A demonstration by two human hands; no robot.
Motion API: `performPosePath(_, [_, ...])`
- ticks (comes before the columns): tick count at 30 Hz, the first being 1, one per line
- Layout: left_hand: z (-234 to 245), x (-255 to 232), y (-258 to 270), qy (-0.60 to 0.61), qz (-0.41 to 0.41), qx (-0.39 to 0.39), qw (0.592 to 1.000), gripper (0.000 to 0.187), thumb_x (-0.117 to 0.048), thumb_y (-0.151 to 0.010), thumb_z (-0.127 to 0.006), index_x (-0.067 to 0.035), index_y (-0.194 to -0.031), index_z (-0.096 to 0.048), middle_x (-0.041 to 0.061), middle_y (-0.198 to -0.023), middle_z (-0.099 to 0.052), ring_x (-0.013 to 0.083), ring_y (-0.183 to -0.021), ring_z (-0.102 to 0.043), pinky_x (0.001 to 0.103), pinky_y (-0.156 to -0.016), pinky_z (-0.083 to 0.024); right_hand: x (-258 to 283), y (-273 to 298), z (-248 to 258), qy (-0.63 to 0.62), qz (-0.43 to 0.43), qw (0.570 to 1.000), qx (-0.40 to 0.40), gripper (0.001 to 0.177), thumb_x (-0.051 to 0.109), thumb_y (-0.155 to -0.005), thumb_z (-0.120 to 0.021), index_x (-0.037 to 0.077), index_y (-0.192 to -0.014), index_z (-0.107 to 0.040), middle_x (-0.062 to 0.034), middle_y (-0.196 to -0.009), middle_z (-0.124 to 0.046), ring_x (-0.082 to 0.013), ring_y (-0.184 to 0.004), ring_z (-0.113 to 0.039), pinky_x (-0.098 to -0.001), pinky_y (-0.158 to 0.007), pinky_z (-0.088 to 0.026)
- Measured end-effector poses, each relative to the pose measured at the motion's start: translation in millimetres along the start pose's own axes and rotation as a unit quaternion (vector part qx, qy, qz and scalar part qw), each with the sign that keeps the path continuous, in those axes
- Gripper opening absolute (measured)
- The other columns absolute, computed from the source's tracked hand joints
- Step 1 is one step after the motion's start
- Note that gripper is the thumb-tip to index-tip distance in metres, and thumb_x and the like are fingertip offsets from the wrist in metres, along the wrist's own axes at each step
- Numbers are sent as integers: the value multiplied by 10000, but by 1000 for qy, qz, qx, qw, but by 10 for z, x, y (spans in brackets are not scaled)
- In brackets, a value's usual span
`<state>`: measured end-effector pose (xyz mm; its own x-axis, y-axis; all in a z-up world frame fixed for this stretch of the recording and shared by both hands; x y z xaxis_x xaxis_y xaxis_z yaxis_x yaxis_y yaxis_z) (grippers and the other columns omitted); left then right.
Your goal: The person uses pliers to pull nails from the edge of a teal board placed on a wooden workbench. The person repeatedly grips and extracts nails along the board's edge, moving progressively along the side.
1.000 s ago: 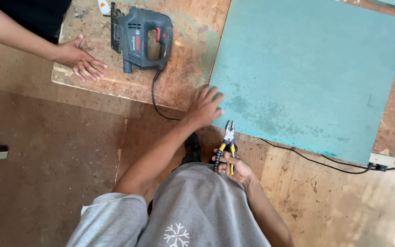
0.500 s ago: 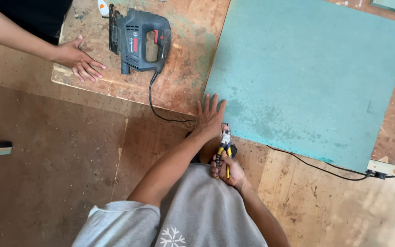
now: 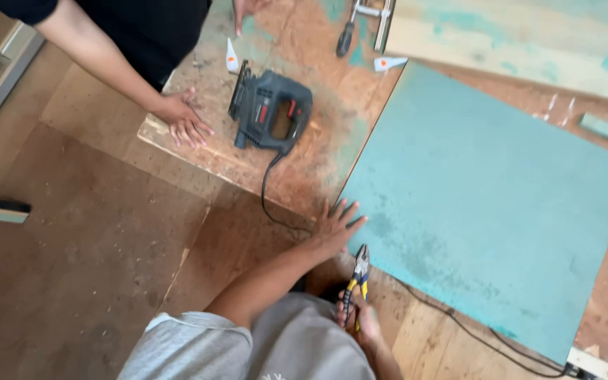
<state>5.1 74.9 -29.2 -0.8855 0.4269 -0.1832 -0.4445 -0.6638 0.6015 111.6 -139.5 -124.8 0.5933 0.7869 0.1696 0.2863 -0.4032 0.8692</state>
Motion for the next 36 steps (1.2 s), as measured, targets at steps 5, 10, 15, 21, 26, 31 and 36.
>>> performPosePath(5, [28,1,59,3,-4,-22,1000,1042,-452,-911,-740,-310,-1656,-25,82,-1732,130,382,-1583,71,694,-1207,-23,113,232,-249,-14,-38,999,-14,413,490,-1013,-548,84,-979,-612,-87,-717,-531,-174,-465,-408,-319,-399,-295])
performPosePath(10, [96,-23,166,7,3,30,1000,1041,-481,-919,-703,-326,-1658,15,70,-1731,190,366,-1589,116,725,-1198,17,256,493,-443,-38,-63,997,-31,427,454,-1025,-554,40,-993,-656,-130,-739,-574,-155,-535,-457,-270,-452,-386])
performPosePath(15, [186,-8,258,-1,-11,-13,1000,949,-458,-954,-616,-318,-1658,4,89,-1737,136,385,-1589,75,712,-1200,22,897,1166,-1335,14,7,993,116,399,440,-1033,-510,60,-1042,-632,-68,-759,-599,-154,-522,-520,-312,-459,-408])
performPosePath(21, [179,215,199,672,-43,-192,714,432,-204,-1039,-545,-95,-1457,-555,71,-1387,-646,179,-1255,-616,306,-1051,-504,1140,1037,-1397,112,105,986,73,495,350,-1024,-545,-120,-1104,-682,-205,-764,-682,-307,-546,-656,-474,-507,-589])
performPosePath(26, [70,100,416,929,-132,-54,340,267,-57,-1032,-569,63,-1267,-610,170,-1064,-711,235,-892,-703,372,-793,-623,770,758,-1234,135,79,981,112,472,321,-1036,-517,-105,-1124,-699,-217,-807,-728,-255,-582,-662,-351,-541,-554])
performPosePath(31, [-161,121,381,940,-118,-37,317,136,-26,-1000,-622,-42,-1130,-657,88,-916,-735,197,-753,-705,318,-626,-589,526,653,-1190,119,15,979,168,471,330,-1057,-491,-92,-1171,-668,-220,-819,-714,-86,-410,-371,-240,-378,-295])
performPosePath(36, [-246,86,279,895,-103,-11,434,52,-178,-1022,-625,-171,-1070,-642,-29,-845,-668,107,-735,-657,226,-594,-507,577,810,-1383,216,90,962,144,557,226,-913,-644,-132,-1339,-608,-237,-1083,-766,-185,-430,-540,-310,-436,-493])
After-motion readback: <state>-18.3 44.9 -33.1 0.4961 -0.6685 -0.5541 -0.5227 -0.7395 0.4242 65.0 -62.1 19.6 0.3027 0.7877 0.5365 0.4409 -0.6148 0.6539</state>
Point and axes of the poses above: each hand's wrist, its own y-axis away from the middle knuckle, its own z-axis out of the back of the hand, x = y × z, the point moved 8 cm from there along -y, towards the middle knuckle
